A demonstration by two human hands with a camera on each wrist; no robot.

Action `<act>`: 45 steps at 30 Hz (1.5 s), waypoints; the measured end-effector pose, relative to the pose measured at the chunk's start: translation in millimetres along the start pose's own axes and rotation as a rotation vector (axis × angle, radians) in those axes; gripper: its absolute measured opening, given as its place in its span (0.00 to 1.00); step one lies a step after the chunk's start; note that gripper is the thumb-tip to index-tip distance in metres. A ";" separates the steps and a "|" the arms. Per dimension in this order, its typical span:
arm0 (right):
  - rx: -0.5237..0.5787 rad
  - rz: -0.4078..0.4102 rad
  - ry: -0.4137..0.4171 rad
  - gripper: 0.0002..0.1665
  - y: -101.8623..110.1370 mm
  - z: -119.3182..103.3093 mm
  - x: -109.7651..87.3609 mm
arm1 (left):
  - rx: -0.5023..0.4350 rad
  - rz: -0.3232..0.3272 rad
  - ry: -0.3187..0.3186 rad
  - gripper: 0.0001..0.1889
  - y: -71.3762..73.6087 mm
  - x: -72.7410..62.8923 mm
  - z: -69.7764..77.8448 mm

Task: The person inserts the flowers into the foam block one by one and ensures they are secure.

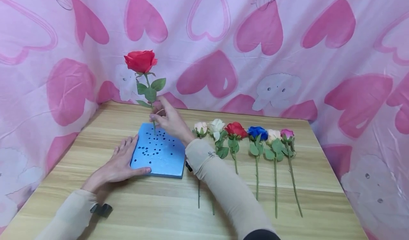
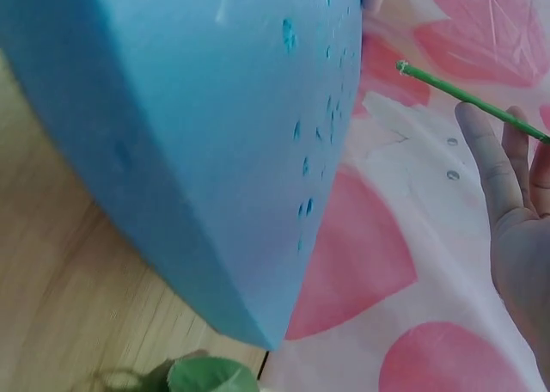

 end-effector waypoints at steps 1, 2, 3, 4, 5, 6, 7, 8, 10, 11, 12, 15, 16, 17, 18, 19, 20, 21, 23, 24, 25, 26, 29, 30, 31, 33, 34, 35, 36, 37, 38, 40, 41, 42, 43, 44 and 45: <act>-0.007 0.003 -0.003 0.31 -1.5 0.7 0.9 | 0.001 -0.001 0.000 0.75 -0.5 0.3 -0.2; -0.010 0.007 -0.005 0.31 -2.9 1.6 2.0 | 0.001 -0.002 -0.001 0.75 -0.8 0.5 -0.4; -0.014 0.011 -0.006 0.31 -4.3 2.3 3.1 | 0.003 -0.001 -0.002 0.75 -1.1 0.6 -0.5; -0.015 0.015 -0.009 0.31 -5.7 3.5 4.4 | 0.006 -0.001 -0.002 0.75 -1.3 0.7 -0.5; -0.016 0.019 -0.008 0.30 -7.0 4.6 5.5 | 0.007 0.000 -0.002 0.75 -1.2 0.7 -0.6; -0.018 0.023 -0.010 0.30 -8.2 5.7 6.5 | 0.009 0.002 -0.003 0.75 -1.1 0.8 -0.6; -0.016 0.026 -0.011 0.30 -9.3 6.6 7.3 | 0.010 0.003 -0.003 0.75 -0.9 0.7 -0.7; -0.011 0.028 -0.012 0.30 -10.4 8.0 8.2 | 0.009 0.004 -0.002 0.75 -0.6 0.7 -0.7; -0.010 0.025 -0.008 0.31 -13.0 10.0 9.7 | 0.010 0.003 0.000 0.75 -0.5 1.0 -0.9; -0.013 0.024 -0.006 0.31 -14.3 11.0 10.4 | 0.009 0.002 0.001 0.75 -0.5 1.2 -1.1; -0.019 0.022 -0.006 0.32 -15.7 11.8 11.0 | 0.008 0.002 0.002 0.76 -0.5 1.4 -1.1; -0.042 0.016 -0.007 0.33 -20.1 13.8 12.1 | 0.009 -0.004 0.006 0.76 -1.3 2.2 -1.2; -0.048 0.016 -0.010 0.32 -21.8 14.5 12.6 | 0.008 -0.005 0.006 0.76 -1.4 2.2 -1.3; -0.051 0.015 -0.011 0.32 -23.2 15.2 13.5 | 0.008 -0.005 0.006 0.76 -1.3 2.2 -1.3; -0.052 0.014 -0.010 0.32 -24.3 16.2 14.4 | 0.008 -0.005 0.007 0.76 -1.3 2.1 -1.4; -0.054 0.016 -0.011 0.31 -25.4 17.0 15.4 | 0.008 -0.005 0.007 0.76 -1.3 2.1 -1.5; -0.055 0.016 -0.011 0.31 -26.2 17.8 16.5 | 0.008 -0.004 0.007 0.76 -1.1 2.0 -1.6; -0.058 0.017 -0.012 0.30 -26.9 18.7 17.5 | 0.008 -0.002 0.005 0.75 -0.9 2.0 -1.7; -0.058 0.023 -0.019 0.31 -26.8 21.2 19.2 | 0.011 0.004 0.003 0.75 -0.5 2.0 -1.8; -0.061 0.028 -0.024 0.31 -26.6 22.3 19.7 | 0.011 0.006 0.001 0.75 -0.5 2.0 -1.7; -0.063 0.033 -0.031 0.31 -26.5 23.1 20.1 | 0.012 0.008 0.000 0.75 -0.6 2.1 -1.8; -0.062 0.036 -0.036 0.30 -26.1 24.2 20.5 | 0.012 0.008 -0.001 0.75 -0.8 2.2 -1.8; -0.064 0.046 -0.047 0.29 -25.2 26.7 21.5 | 0.011 0.009 -0.001 0.75 -1.1 2.2 -1.7; -0.065 0.046 -0.047 0.29 -25.1 27.3 21.8 | 0.010 0.008 -0.001 0.75 -1.3 2.2 -1.7; -0.065 0.046 -0.047 0.29 -25.3 27.7 22.2 | 0.010 0.008 -0.001 0.76 -1.4 2.2 -1.6; -0.066 0.043 -0.048 0.29 -25.7 28.3 23.2 | 0.008 0.008 -0.002 0.76 -1.1 2.1 -1.3; -0.068 0.040 -0.048 0.29 -26.1 28.6 23.8 | 0.008 0.009 -0.001 0.76 -1.1 2.1 -1.2; -0.069 0.037 -0.049 0.29 -26.4 29.1 24.4 | 0.007 0.009 -0.002 0.76 -1.0 2.1 -1.1; -0.071 0.033 -0.051 0.28 -26.8 29.6 24.9 | 0.008 0.009 -0.003 0.76 -0.9 2.2 -1.0; -0.070 0.028 -0.053 0.27 -27.3 30.2 25.4 | 0.009 0.009 -0.003 0.76 -0.8 2.2 -0.9; -0.069 0.024 -0.057 0.27 -27.7 31.0 25.8 | 0.009 0.008 -0.002 0.76 -0.8 2.3 -0.8; -0.068 0.016 -0.060 0.26 -28.3 32.4 26.9 | 0.011 0.006 -0.001 0.76 -0.8 2.4 -0.6; -0.066 0.012 -0.063 0.25 -28.7 33.3 27.4 | 0.012 0.005 -0.001 0.76 -0.7 2.5 -0.4; -0.064 0.007 -0.066 0.25 -29.0 34.0 27.9 | 0.013 0.004 0.000 0.76 -0.7 2.6 -0.4; -0.062 0.004 -0.071 0.24 -29.2 34.6 28.4 | 0.012 0.001 0.003 0.76 -0.7 2.6 -0.4; -0.061 0.001 -0.076 0.25 -29.4 35.2 28.9 | 0.011 0.001 0.004 0.76 -0.6 2.7 -0.3; -0.061 0.000 -0.083 0.25 -29.4 35.9 29.0 | 0.010 0.001 0.005 0.76 -0.4 2.7 -0.2</act>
Point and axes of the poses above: each hand's wrist, its own x-axis towards the middle knuckle, its own y-axis out of the back of the hand, z = x × y, the point moved 5 cm from there along x, towards the middle knuckle, and after that the axes turned 9 degrees about x, right-handed, at the moved point
